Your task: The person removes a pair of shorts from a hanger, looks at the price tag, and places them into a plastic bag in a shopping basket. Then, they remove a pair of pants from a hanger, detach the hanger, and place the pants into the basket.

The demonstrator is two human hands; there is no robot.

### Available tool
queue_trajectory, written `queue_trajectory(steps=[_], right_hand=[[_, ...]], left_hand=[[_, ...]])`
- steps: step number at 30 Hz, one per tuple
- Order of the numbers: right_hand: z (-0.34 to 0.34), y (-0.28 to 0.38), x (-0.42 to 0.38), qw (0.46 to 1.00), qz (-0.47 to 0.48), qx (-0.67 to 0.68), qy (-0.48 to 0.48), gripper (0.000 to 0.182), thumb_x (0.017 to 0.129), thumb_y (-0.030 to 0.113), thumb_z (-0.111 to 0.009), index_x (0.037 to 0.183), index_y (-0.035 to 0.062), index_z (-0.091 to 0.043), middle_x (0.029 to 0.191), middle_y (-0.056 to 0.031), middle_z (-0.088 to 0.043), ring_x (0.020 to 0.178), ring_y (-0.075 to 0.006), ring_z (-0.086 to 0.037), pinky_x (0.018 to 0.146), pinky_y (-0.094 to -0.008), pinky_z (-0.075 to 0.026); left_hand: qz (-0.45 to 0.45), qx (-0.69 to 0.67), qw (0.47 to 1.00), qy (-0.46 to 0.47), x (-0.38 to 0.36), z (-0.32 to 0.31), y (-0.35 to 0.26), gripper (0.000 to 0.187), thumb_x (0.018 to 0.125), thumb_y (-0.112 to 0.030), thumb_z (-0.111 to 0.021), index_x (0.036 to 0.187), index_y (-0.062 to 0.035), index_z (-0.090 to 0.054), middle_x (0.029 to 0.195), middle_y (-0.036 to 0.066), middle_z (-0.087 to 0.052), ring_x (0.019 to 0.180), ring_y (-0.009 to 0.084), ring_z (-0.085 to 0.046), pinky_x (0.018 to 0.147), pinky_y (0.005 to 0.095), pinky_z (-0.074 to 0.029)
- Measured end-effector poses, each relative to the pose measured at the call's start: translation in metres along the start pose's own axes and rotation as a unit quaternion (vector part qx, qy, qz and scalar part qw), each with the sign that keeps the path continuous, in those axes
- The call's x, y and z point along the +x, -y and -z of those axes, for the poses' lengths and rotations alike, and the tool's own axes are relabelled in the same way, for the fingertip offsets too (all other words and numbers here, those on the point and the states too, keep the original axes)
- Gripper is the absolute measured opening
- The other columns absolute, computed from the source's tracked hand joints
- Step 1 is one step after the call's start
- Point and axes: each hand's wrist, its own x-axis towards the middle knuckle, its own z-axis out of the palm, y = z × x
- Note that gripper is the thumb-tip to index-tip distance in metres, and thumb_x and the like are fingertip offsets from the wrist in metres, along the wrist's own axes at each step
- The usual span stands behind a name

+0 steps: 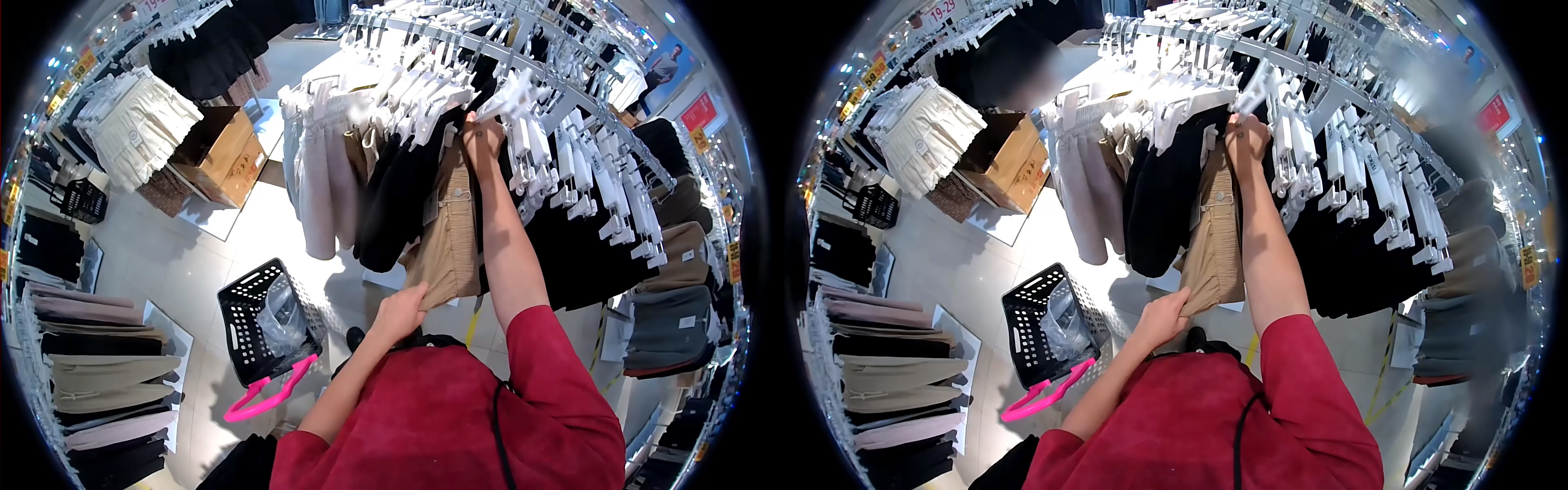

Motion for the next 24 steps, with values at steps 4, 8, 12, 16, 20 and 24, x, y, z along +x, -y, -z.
queue_trajectory(steps=[4,8,12,16,20,24], right_hand=[[-0.002,-0.009,0.002,0.998,0.019,-0.042,0.047,0.035,0.083,0.032,-0.057,0.080,-0.0018,-0.066,0.067,-0.0235,-0.063,0.066,-0.0404,-0.064,0.063,-0.0452,-0.052],[0.006,-0.001,0.000,0.997,0.063,-0.013,0.033,0.028,0.080,0.026,-0.057,0.078,-0.0009,-0.062,0.070,-0.0219,-0.063,0.067,-0.0399,-0.063,0.062,-0.0452,-0.051],[0.007,0.001,-0.002,0.993,0.113,0.022,-0.016,0.024,0.079,0.025,-0.056,0.082,0.0022,-0.063,0.070,-0.0214,-0.063,0.069,-0.0420,-0.062,0.063,-0.0475,-0.050],[-0.001,-0.007,0.002,0.993,0.118,0.004,-0.003,0.025,0.084,0.030,-0.055,0.086,0.0059,-0.062,0.075,-0.0150,-0.065,0.075,-0.0354,-0.064,0.067,-0.0434,-0.049],[-0.006,-0.011,0.005,0.993,0.092,-0.060,0.052,0.028,0.088,0.031,-0.052,0.089,0.0055,-0.061,0.078,-0.0191,-0.064,0.075,-0.0415,-0.061,0.067,-0.0477,-0.048],[0.000,-0.005,-0.009,0.977,-0.146,0.047,0.151,0.061,0.082,0.041,-0.060,0.121,-0.0038,-0.047,0.098,-0.0245,-0.065,0.092,-0.0470,-0.060,0.081,-0.0471,-0.048]], left_hand=[[0.034,0.045,0.998,0.042,0.011,-0.008,0.015,0.035,0.076,-0.014,-0.060,0.109,-0.0085,-0.047,0.089,0.015,-0.063,0.086,0.0357,-0.061,0.068,0.0473,-0.049],[0.017,0.078,0.995,0.067,0.018,-0.018,0.008,0.033,0.077,-0.018,-0.059,0.108,-0.0104,-0.051,0.083,0.016,-0.066,0.080,0.0355,-0.063,0.066,0.0472,-0.050],[0.009,0.082,0.992,0.095,0.023,-0.035,0.006,0.032,0.076,-0.021,-0.057,0.106,-0.0119,-0.056,0.080,0.018,-0.065,0.074,0.0383,-0.063,0.064,0.0483,-0.050],[0.018,0.099,0.985,0.143,0.009,-0.056,0.026,0.027,0.075,-0.026,-0.058,0.099,-0.0151,-0.065,0.083,0.017,-0.067,0.077,0.0359,-0.065,0.069,0.0459,-0.053],[0.065,-0.133,0.988,0.039,-0.005,-0.058,0.030,0.031,0.076,-0.025,-0.058,0.103,-0.0104,-0.062,0.084,0.020,-0.065,0.083,0.0382,-0.062,0.072,0.0468,-0.049],[0.072,-0.328,0.940,-0.068,-0.020,-0.020,0.002,0.024,0.075,-0.011,-0.058,0.098,-0.0014,-0.058,0.081,0.020,-0.061,0.078,0.0379,-0.060,0.068,0.0395,-0.047]])
